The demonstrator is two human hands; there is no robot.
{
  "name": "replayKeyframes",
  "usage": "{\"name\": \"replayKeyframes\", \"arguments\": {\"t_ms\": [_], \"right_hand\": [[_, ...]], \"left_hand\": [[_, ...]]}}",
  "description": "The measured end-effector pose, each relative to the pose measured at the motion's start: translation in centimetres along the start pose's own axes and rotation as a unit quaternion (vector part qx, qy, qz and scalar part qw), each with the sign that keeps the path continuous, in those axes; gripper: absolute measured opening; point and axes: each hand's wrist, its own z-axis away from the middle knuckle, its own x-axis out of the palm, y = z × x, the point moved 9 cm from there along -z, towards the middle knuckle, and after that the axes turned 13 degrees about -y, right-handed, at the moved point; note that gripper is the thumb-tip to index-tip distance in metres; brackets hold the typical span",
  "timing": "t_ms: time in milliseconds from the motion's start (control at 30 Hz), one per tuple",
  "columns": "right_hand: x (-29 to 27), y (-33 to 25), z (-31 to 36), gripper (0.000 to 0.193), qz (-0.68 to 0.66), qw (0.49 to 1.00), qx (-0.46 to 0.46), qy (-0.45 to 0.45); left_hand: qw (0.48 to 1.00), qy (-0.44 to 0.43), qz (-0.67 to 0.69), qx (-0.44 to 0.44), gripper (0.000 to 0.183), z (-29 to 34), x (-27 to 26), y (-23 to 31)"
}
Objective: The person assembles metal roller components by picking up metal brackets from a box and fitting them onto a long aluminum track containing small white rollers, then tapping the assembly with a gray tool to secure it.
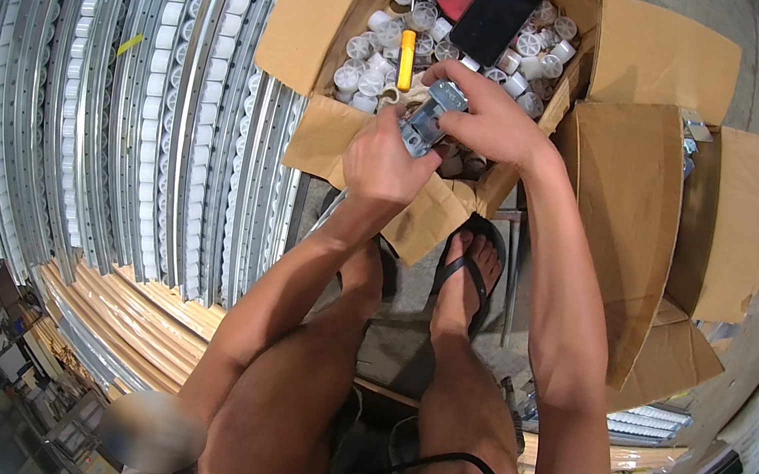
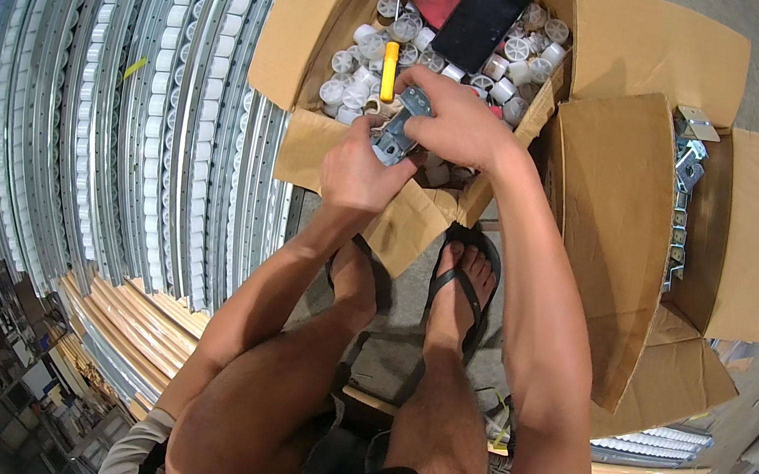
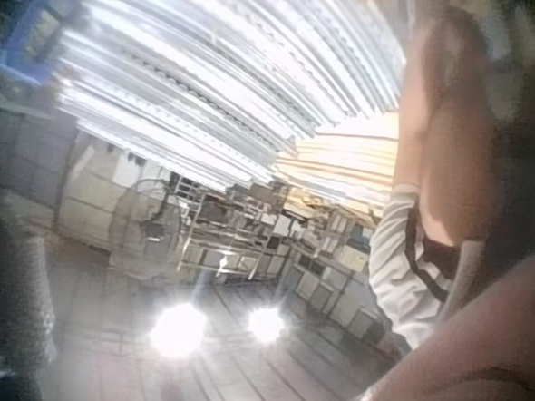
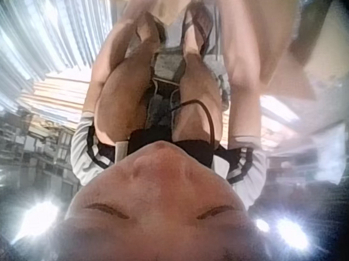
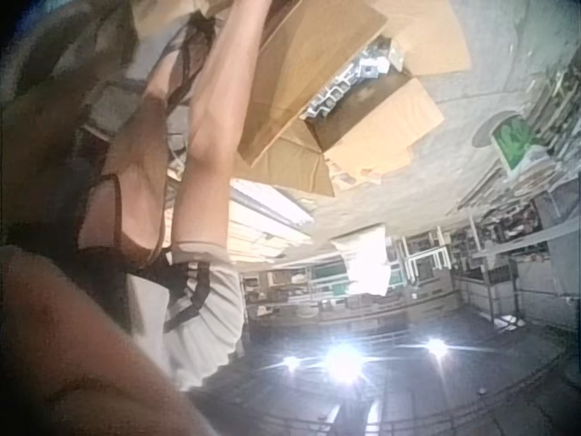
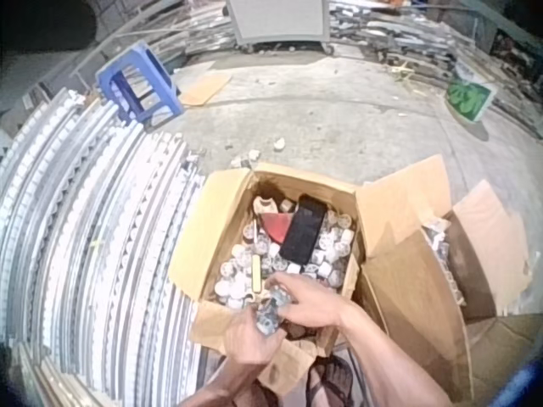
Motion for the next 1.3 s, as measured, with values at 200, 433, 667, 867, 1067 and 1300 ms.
{"name": "replayKeyframes", "arguments": {"t_ms": [200,433,667,867,1067,1300], "right_hand": [[0.4,0.2,0.7,0.045,-0.059,0.998,-0.012,-0.007],[0.3,-0.4,1.3,0.046,-0.073,0.997,-0.013,0.0],[0.6,-1.6,1.4,0.047,-0.025,0.999,-0.044,-0.001],[1.8,0.4,1.3,0.046,-0.103,0.994,-0.02,0.003],[1.8,1.1,1.5,0.045,-0.188,0.982,-0.021,0.019],[1.4,1.0,2.2,0.041,-0.248,0.968,0.001,0.04]], "left_hand": [[0.999,-0.028,0.018,0.014,0.066,0.6,-0.1,-0.1],[0.996,-0.034,0.084,0.025,0.059,1.5,-1.6,0.0],[0.995,-0.04,0.08,0.032,0.058,1.7,-1.5,-0.7],[0.987,-0.02,0.122,0.106,0.058,1.9,-0.9,-1.9],[0.955,-0.109,0.254,0.111,0.061,1.5,-0.2,-2.7],[0.878,-0.225,0.422,0.01,0.064,1.5,0.3,-2.6]]}}
